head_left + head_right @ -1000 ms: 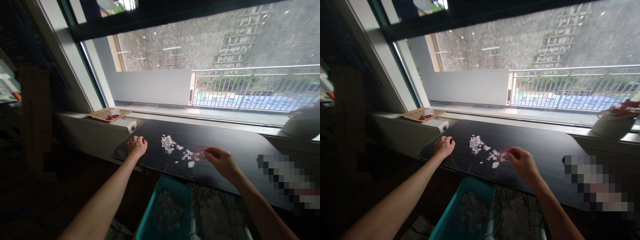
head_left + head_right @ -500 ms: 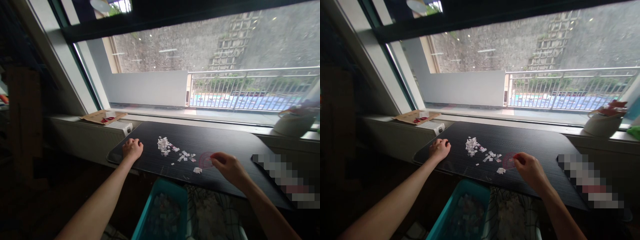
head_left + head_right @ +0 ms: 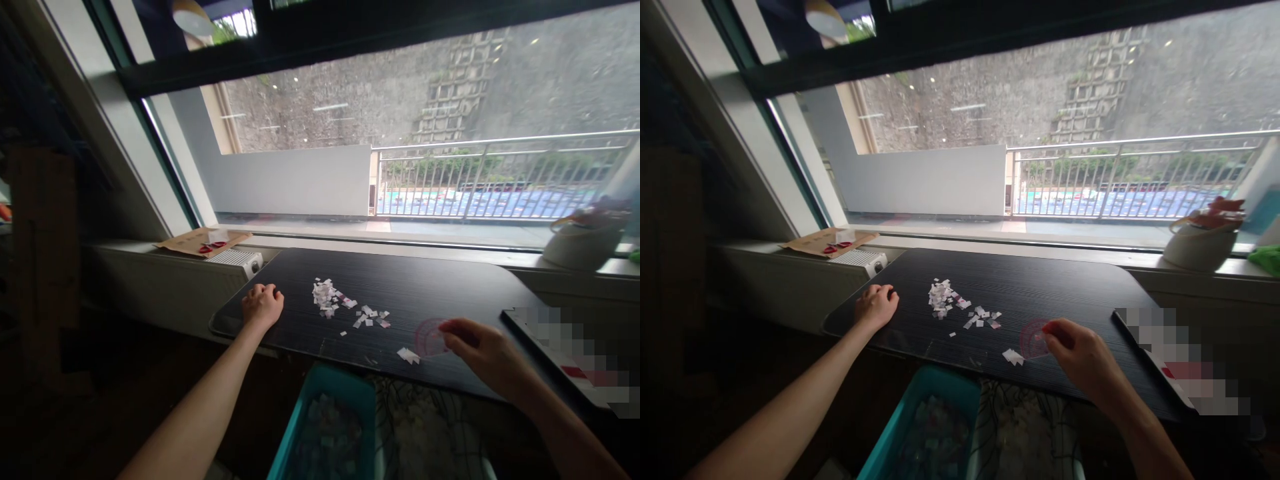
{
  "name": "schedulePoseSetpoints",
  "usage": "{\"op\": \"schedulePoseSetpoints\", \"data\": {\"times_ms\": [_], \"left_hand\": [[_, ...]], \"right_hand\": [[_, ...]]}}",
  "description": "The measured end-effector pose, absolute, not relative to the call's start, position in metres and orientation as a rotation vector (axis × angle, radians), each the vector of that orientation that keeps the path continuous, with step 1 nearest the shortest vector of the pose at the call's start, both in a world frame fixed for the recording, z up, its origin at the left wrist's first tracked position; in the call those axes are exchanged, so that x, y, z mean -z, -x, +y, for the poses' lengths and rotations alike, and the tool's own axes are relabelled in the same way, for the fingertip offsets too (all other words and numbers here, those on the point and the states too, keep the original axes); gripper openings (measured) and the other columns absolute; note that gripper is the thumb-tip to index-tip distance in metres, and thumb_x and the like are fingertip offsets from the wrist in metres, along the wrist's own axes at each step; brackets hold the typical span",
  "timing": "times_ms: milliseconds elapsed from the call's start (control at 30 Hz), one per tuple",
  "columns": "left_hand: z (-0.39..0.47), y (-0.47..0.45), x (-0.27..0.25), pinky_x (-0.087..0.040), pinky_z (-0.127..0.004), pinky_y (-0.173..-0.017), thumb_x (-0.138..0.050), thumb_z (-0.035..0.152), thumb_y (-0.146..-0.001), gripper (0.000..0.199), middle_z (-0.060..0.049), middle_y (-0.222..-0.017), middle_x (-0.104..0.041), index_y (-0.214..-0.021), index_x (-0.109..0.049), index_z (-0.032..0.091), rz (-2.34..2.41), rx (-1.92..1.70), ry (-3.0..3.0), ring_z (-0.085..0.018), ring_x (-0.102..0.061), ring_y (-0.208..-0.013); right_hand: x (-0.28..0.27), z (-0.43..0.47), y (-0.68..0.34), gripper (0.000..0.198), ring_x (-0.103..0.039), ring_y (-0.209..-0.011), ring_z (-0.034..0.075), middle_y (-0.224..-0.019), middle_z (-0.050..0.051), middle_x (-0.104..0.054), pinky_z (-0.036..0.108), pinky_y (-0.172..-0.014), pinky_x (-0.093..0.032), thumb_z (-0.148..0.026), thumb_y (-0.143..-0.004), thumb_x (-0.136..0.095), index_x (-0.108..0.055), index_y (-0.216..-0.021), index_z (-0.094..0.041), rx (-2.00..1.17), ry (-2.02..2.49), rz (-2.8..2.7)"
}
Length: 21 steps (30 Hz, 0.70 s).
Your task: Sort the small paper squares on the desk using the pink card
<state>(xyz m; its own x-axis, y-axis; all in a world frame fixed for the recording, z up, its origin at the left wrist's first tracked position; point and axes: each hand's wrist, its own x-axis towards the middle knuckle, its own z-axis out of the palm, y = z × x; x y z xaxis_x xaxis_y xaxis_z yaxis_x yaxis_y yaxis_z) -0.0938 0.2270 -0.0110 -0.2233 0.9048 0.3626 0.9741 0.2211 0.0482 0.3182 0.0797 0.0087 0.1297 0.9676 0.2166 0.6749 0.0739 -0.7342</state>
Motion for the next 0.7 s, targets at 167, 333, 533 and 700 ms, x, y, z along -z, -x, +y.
{"op": "schedulePoseSetpoints", "data": {"times_ms": [167, 333, 533, 700], "left_hand": [[0.227, 0.094, 0.011, -0.049, -0.045, -0.087, -0.057, 0.035, -0.092, 0.029, -0.009, -0.119, -0.057, -0.115, -0.058, 0.017, -2.237, 0.387, 1.775, -0.023, -0.057, -0.104], [0.228, 0.094, 0.011, -0.049, -0.045, -0.087, -0.057, 0.035, -0.092, 0.029, -0.009, -0.119, -0.058, -0.115, -0.058, 0.017, -2.239, 0.381, 1.764, -0.023, -0.058, -0.104], [0.227, 0.094, 0.011, -0.049, -0.045, -0.088, -0.057, 0.035, -0.092, 0.028, -0.008, -0.119, -0.058, -0.114, -0.058, 0.017, -2.232, 0.382, 1.771, -0.023, -0.057, -0.104], [0.226, 0.094, 0.01, -0.049, -0.045, -0.087, -0.057, 0.035, -0.092, 0.028, -0.009, -0.118, -0.058, -0.115, -0.058, 0.017, -2.239, 0.381, 1.773, -0.023, -0.057, -0.104]], "right_hand": [[-0.001, 0.076, -0.327, 0.035, -0.072, -0.083, 0.025, -0.089, 0.004, -0.077, 0.031, -0.072, -0.056, -0.048, -0.074, -0.058, -0.073, -0.094, -0.023, -0.454, 1.674, -1.636], [-0.005, 0.066, -0.32, 0.03, -0.072, -0.074, 0.023, -0.081, 0.003, -0.077, 0.031, -0.069, -0.055, -0.045, -0.078, -0.056, -0.072, -0.091, -0.023, -0.375, 1.701, -1.662], [-0.006, 0.067, -0.302, 0.033, -0.071, -0.08, 0.023, -0.091, 0.005, -0.077, 0.033, -0.074, -0.056, -0.047, -0.08, -0.055, -0.071, -0.095, -0.022, -0.388, 1.618, -1.638], [-0.004, 0.072, -0.287, 0.031, -0.07, -0.08, 0.022, -0.092, 0.005, -0.076, 0.032, -0.076, -0.055, -0.042, -0.084, -0.052, -0.07, -0.098, -0.021, -0.435, 1.597, -1.71]]}}
